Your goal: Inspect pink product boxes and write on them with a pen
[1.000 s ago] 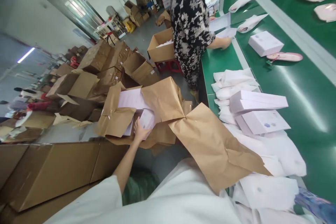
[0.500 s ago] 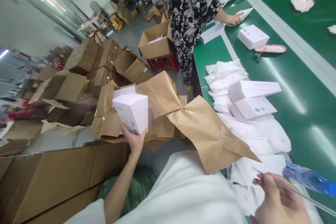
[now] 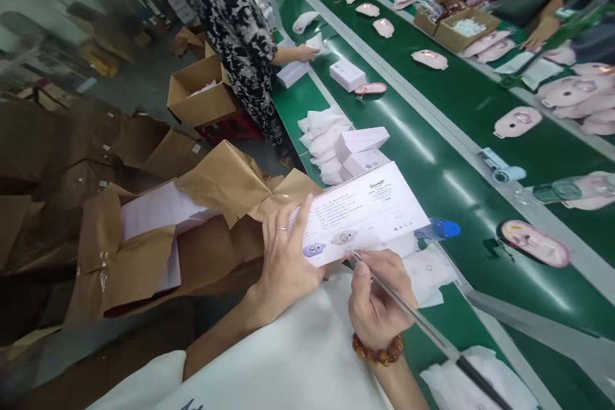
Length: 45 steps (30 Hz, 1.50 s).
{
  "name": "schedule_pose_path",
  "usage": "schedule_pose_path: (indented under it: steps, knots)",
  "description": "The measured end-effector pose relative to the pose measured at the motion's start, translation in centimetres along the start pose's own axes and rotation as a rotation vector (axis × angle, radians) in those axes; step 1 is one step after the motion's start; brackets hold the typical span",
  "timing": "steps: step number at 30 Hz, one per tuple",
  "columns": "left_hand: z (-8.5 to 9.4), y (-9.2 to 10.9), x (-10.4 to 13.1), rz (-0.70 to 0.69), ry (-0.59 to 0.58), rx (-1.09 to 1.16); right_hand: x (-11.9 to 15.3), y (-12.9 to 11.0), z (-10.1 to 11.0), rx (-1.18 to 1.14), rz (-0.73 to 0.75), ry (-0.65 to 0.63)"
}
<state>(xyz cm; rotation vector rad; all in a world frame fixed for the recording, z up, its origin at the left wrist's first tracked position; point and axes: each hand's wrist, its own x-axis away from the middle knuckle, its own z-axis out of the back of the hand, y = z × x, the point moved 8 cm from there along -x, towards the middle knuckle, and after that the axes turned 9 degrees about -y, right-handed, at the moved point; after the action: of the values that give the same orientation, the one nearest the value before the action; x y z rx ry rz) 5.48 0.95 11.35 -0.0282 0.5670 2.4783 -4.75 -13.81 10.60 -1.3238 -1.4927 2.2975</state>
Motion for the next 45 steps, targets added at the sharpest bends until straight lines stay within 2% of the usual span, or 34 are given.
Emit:
schedule_pose_path:
  steps: [5,12,29,36,38,40,42,43,45]
  knots:
    - [0.1,2.3,-0.7,-0.085,-0.044,-0.026,0.8,-0.3,1.2,0.151,0.052,-0.022]
    - [0.3,3.5,-1.2,-0.133,-0.044,-0.051,0.8,-1.0,1.7,0.224,0.078,-0.013]
    - [0.1,3.7,-1.4,-0.135,-0.052,-0.071,0.7,-0.6,1.5,0.259,0.027,-0.056]
    - [0.0,3.8,-1.4,-0.136,-0.063,-0.059,0.5,-0.9,1.4,0.238,0.026,-0.018]
    - [-0.5,3.6,-1.5,-0.125,-0.082,-0.032,0.3,-0.7,1.9,0.175,0.011,0.050]
    - [-1.6,2.8,-2.0,-0.104,-0.106,0.029,1.2,0.9,4.0,0.108,-0.054,0.233]
    - [-3.6,0.8,-3.2,-0.049,-0.147,0.128,3.7,4.5,7.5,0.091,-0.214,0.474]
    - [-4.8,-0.8,-4.2,0.003,-0.176,0.189,5.5,7.2,9.2,0.117,-0.357,0.537]
    - [-7.6,-4.7,-6.8,0.167,-0.246,0.310,9.5,12.8,12.3,0.195,-0.635,0.528]
